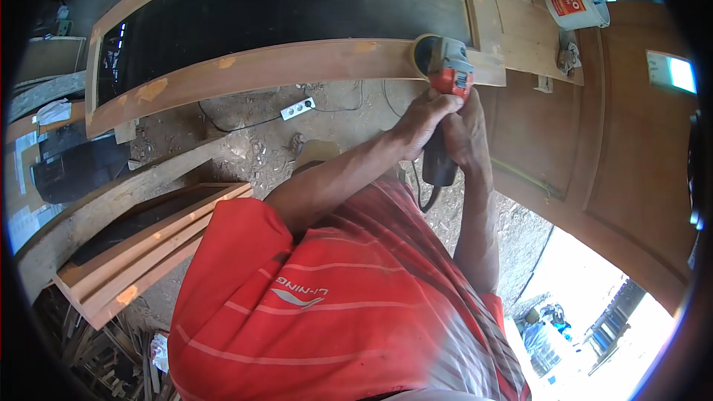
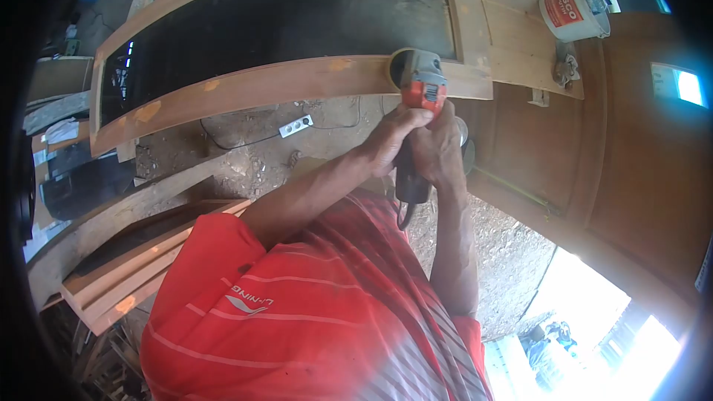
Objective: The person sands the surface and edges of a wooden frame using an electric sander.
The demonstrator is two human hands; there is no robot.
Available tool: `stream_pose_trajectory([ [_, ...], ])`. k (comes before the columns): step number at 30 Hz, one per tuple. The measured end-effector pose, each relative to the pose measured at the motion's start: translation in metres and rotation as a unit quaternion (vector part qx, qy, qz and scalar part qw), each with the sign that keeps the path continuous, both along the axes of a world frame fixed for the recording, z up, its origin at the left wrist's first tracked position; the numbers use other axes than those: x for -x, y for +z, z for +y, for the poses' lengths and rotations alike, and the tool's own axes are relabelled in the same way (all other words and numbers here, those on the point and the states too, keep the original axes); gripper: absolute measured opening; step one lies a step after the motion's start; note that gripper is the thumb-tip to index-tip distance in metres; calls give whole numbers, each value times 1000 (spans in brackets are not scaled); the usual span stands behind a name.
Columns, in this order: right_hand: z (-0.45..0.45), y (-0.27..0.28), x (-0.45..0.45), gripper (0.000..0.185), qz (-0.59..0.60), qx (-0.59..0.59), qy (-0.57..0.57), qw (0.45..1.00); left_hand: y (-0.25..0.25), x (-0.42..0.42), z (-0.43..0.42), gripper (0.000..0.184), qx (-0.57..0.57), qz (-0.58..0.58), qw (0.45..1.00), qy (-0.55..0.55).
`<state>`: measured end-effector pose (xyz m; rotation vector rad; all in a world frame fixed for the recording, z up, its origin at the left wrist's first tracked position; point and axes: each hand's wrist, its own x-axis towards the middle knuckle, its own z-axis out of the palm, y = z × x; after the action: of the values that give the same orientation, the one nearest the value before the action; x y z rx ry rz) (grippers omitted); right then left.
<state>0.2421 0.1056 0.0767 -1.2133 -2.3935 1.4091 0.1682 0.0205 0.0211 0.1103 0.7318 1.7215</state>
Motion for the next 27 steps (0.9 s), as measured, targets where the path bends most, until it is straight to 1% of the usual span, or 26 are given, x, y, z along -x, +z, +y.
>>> stream_pose_trajectory([
  [1,-15,-2,11,51,-3,-2,12,1000,-1,10,-18,63,2,-7,1000,6],
  [2,-30,-5,21,52,32,11,26,999,-8,17,-34,56,24,-9,999,25],
  [5,-82,6,58,52,-6,-11,51,999,2,50,-92,49,21,-26,999,41],
  [7,-113,5,78,52,8,0,66,998,-1,65,-124,43,25,-22,996,81],
  [10,-151,16,102,52,18,37,100,994,0,82,-169,43,14,-16,994,103],
  [11,-161,21,111,53,-19,34,103,994,1,85,-180,43,15,-22,992,120],
  [13,-169,12,115,56,-16,34,122,992,4,91,-192,43,19,-41,991,129],
  [16,-163,15,117,57,-25,12,126,992,7,92,-187,42,18,-52,990,128],
  [17,-157,16,113,57,-25,13,120,992,9,90,-178,43,6,-28,991,130],
  [19,-137,15,101,58,-19,13,102,994,2,81,-155,40,12,-12,994,108],
  [20,-126,11,93,57,5,7,96,995,0,76,-142,41,6,-19,996,91],
  [24,-83,17,63,52,-33,-11,46,998,-2,52,-89,45,-9,-54,998,39],
  [27,-45,-7,35,52,6,2,27,1000,-1,36,-53,47,-7,-66,998,15],
])
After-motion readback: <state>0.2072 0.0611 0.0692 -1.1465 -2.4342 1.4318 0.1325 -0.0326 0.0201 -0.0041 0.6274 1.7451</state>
